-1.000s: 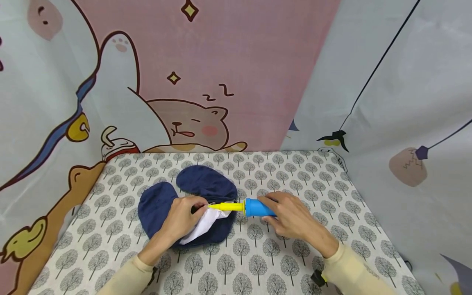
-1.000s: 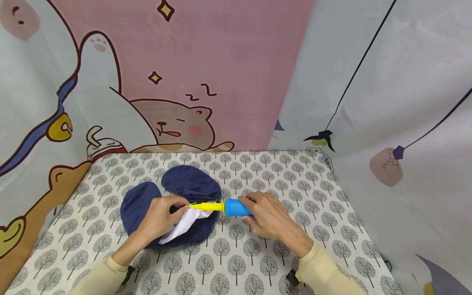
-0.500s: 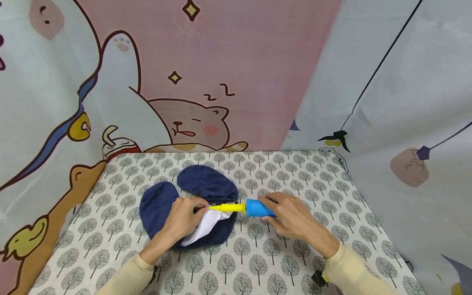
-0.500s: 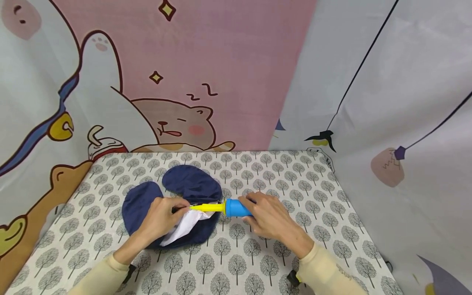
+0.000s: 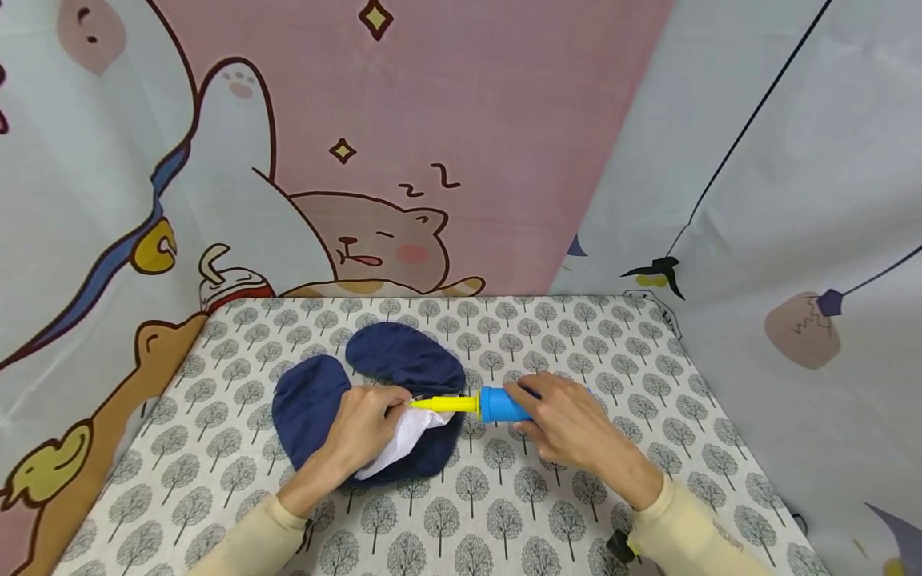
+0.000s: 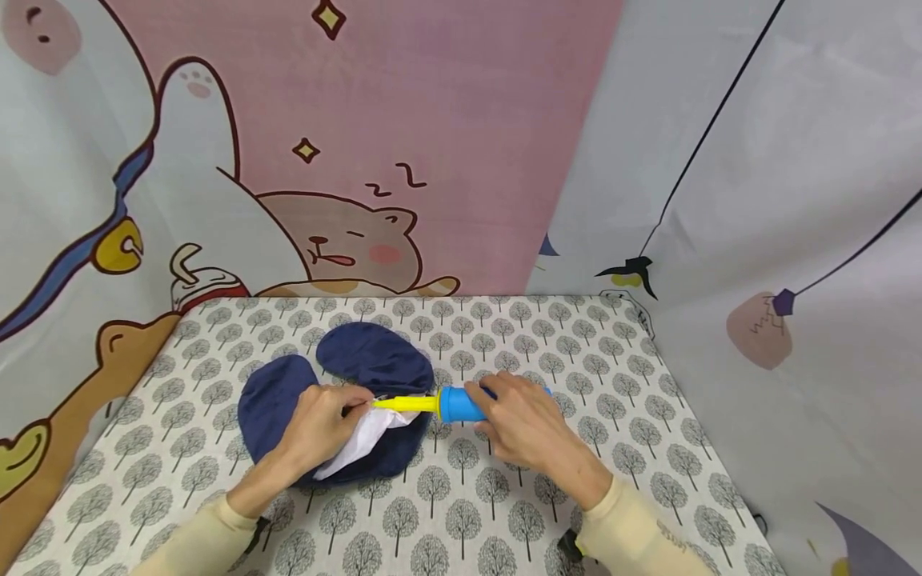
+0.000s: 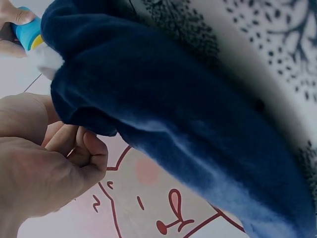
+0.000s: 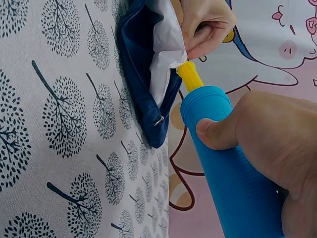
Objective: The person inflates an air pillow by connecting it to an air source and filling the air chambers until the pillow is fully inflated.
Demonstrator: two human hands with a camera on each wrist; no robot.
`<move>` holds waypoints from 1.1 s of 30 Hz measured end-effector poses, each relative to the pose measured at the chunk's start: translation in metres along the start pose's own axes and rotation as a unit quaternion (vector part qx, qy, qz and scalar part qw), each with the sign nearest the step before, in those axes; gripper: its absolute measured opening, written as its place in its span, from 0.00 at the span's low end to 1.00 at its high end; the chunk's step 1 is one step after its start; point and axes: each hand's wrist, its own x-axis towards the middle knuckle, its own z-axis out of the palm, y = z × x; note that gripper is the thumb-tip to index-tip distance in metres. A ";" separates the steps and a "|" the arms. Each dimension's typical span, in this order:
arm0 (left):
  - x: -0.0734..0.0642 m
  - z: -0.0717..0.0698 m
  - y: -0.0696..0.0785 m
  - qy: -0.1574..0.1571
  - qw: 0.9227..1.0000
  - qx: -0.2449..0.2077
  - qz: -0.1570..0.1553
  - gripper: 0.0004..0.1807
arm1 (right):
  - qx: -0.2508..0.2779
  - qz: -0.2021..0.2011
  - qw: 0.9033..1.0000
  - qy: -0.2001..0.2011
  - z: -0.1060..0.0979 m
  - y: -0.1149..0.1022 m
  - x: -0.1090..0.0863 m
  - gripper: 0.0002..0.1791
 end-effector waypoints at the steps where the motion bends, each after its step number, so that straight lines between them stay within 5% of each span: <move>1: 0.000 0.001 0.000 0.000 1.000 0.003 0.002 0.10 | -0.004 0.000 1.000 0.001 -0.001 -0.001 0.000 0.41; 9: 0.000 0.003 0.000 0.019 1.000 0.014 0.010 0.11 | -0.026 -0.002 1.000 0.007 -0.001 -0.006 0.000 0.41; 23: -0.002 0.002 -0.001 0.010 0.999 -0.012 -0.043 0.09 | 0.001 0.008 1.000 0.020 0.005 -0.009 -0.002 0.40; 33: -0.005 0.007 -0.001 0.043 0.999 0.017 -0.007 0.13 | -0.018 0.011 0.999 0.026 0.005 -0.015 -0.003 0.40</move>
